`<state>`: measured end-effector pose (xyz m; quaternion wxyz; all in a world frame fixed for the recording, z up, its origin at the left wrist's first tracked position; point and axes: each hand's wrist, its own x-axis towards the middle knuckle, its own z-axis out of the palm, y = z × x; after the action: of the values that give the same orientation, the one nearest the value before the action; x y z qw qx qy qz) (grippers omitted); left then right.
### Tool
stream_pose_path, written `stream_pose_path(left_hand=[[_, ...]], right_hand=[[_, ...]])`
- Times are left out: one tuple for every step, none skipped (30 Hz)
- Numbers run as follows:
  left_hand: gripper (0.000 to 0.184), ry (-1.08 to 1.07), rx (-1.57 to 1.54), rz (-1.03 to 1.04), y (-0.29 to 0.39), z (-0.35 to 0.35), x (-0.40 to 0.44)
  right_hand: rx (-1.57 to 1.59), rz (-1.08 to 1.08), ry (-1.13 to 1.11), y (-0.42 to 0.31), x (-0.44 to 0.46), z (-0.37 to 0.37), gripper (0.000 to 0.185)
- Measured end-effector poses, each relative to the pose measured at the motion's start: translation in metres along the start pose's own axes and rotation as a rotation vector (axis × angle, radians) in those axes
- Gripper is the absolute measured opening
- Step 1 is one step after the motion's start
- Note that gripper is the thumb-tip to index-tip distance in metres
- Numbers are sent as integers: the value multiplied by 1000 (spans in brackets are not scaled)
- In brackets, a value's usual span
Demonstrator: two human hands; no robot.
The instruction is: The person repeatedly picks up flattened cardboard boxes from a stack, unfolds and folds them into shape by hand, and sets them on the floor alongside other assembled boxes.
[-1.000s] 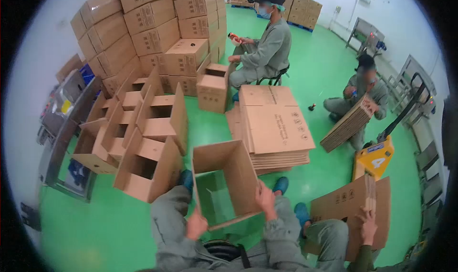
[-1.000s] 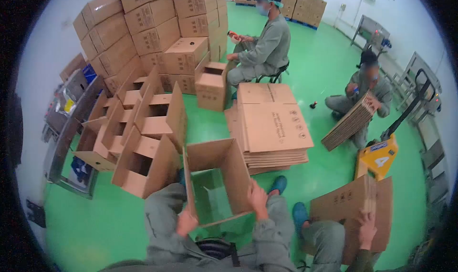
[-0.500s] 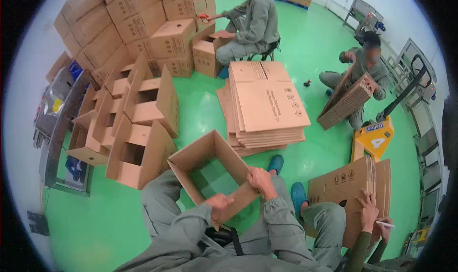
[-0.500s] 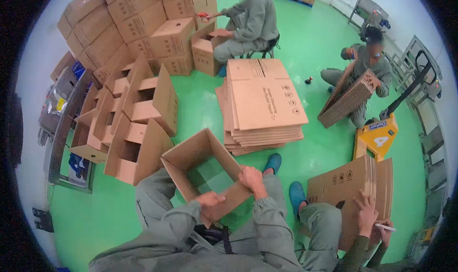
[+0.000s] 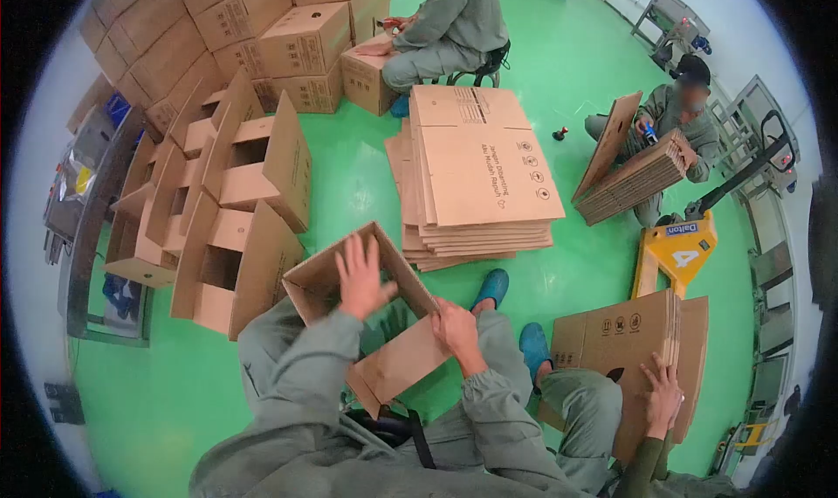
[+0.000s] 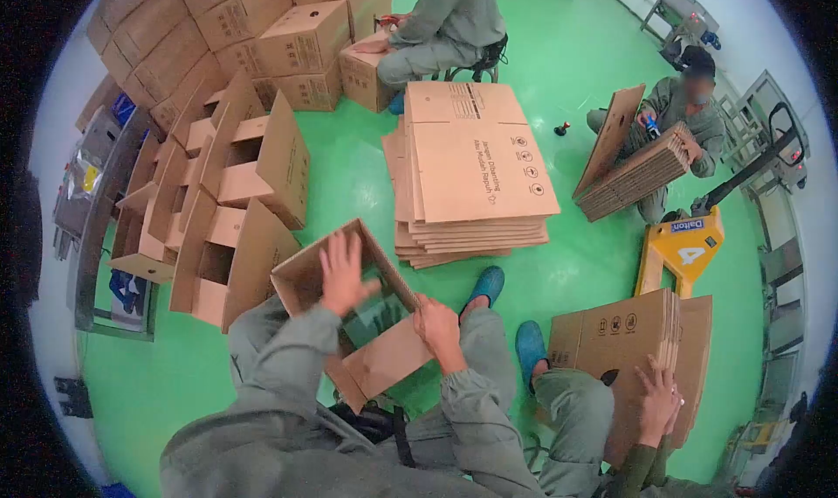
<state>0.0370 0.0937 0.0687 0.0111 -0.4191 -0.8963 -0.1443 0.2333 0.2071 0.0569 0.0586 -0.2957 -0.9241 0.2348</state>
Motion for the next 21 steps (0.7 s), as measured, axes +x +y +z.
stream_pose_path(left_hand=[[118,-7,-6,-7,-8,-13,13],[121,-112,-76,-52,-14,-26,22],[125,-208,-144,-94,-18,-39,27],[132,-190,17,-37,-2,-42,9],[136,-244,41,-36,11,-37,-8],[140,-366,-31,-51,23,-23,-23],[135,-433,-46,-43,28,12,-45],[132,-68,439,123,10,113,-83],[129,-554,118,64,26,50,-77],[130,-610,72,45,16,69,-77],[130,-588,57,48,11,71,-70],[129,-654,74,69,10,72,-63],[129,-736,94,84,11,70,-67],[115,-724,71,81,15,52,-67],[115,-727,78,72,6,55,-73],[106,-685,96,167,-5,63,-76],[97,-634,108,257,-16,69,-75],[88,-622,153,285,-26,31,-77],[88,-795,87,34,-28,-7,-78],[92,-435,-44,-20,-38,-28,-97],[92,-459,-39,-27,-41,-46,-113]], right_hand=[[17,-7,16,0,-2,1,34],[13,-10,7,1,-5,3,34],[8,-8,13,1,-6,5,34],[3,-13,27,0,-1,3,33],[3,-30,47,0,4,-1,33],[-10,-18,3,0,5,-5,34],[-25,0,-49,-3,1,-4,35],[-24,-4,-42,-7,-4,-1,35],[-23,13,-48,-9,-6,3,37],[-30,29,-54,-9,-8,4,39],[-51,20,-42,-14,-8,3,39],[-63,49,-35,-24,-10,3,45],[-67,82,-42,-35,-20,9,51],[-68,79,-55,-40,-33,29,51],[-91,48,10,-44,-43,59,57],[-117,11,84,-48,-49,81,64],[-119,-6,89,-52,-53,94,64],[-132,22,51,-54,-54,103,68],[-144,60,4,-51,-54,111,73],[-81,40,11,-49,-55,118,79],[-70,50,-11,-51,-58,121,79]])
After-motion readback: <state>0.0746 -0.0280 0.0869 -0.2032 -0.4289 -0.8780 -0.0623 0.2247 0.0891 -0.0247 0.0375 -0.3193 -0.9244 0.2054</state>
